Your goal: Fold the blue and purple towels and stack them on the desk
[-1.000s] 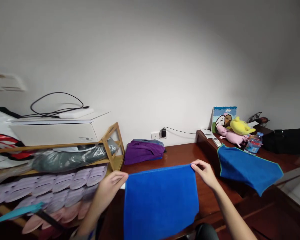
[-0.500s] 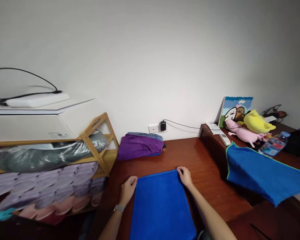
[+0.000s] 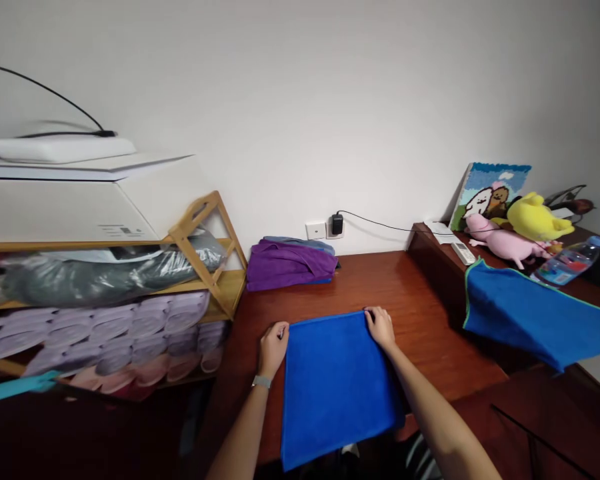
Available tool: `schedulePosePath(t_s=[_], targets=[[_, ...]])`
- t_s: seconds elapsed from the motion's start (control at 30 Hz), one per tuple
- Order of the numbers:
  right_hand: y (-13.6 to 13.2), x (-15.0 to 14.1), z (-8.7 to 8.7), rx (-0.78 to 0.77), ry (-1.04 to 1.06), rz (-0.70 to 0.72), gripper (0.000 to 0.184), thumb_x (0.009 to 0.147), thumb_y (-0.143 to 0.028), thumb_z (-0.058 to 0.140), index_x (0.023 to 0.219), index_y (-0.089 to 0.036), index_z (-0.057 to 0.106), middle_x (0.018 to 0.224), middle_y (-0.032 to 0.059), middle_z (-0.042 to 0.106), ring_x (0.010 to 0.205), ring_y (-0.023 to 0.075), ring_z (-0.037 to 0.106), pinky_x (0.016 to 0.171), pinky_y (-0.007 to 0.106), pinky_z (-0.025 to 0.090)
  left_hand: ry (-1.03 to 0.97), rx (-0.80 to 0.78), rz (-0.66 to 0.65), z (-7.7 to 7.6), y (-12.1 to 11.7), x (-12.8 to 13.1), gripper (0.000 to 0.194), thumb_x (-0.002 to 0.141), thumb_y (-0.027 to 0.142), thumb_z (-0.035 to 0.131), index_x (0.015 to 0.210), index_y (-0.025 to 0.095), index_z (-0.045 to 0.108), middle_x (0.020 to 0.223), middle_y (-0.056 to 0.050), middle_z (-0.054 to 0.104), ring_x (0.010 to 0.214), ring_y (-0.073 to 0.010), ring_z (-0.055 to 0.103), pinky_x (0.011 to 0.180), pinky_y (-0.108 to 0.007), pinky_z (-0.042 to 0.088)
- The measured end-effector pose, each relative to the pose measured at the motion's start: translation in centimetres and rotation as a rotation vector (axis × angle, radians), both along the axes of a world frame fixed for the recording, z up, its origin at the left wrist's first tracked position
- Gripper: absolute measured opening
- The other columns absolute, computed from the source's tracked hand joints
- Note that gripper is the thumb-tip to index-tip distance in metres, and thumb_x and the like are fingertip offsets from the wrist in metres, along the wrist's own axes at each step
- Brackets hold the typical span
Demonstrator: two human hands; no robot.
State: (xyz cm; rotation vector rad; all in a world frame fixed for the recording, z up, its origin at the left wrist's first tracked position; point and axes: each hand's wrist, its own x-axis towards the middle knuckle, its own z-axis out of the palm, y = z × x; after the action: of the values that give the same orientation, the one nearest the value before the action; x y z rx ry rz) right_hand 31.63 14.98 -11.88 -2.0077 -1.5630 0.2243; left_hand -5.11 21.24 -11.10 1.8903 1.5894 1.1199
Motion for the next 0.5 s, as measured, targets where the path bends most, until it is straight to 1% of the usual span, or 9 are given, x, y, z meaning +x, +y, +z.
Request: schedulePosePath(t_s=[0.1,0.27,0.5], targets=[[0.0,-0.3,0.1,0.001,-0.037,-0.018,0.036,0.109,-0.036,0.041,0.121,-0.022,0.072,0.124,0.0098,0.072,0.118,0.0251,0.061,0.105,0.033,0.039,-0.008,0.039,-0.021,-0.2,0.2,-0.1,0.031,0.094,0.045,0.05,0.095,0.023,0.073,0.093,-0.006,0.078,0.086,-0.0203,0.072,0.086,-0.031,0.055],[0.0,-0.9,0.6,-0.019,-0.074,-0.057,0.034,0.108,-0.034,0.041,0.118,-0.023,0.072,0.121,0.009,0.072,0.115,0.0249,0.061,0.104,0.033,0.038,-0.009,0.078,-0.031,-0.3,1.1,0.1,0.022,0.091,0.035,0.052,0.089,0.025,0.071,0.085,-0.004,0.077,0.081,-0.0188,0.072,0.078,-0.028,0.055],[0.4,-0.6,0.6,-0.044,-0.071,-0.065,0.036,0.109,-0.038,0.04,0.117,-0.025,0.072,0.121,0.0078,0.073,0.113,0.0244,0.062,0.101,0.033,0.04,-0.002,0.107,-0.045,-1.1,1.9,0.2,0.019,0.092,0.029,0.053,0.088,0.026,0.071,0.09,-0.004,0.079,0.084,-0.0196,0.073,0.079,-0.029,0.056]])
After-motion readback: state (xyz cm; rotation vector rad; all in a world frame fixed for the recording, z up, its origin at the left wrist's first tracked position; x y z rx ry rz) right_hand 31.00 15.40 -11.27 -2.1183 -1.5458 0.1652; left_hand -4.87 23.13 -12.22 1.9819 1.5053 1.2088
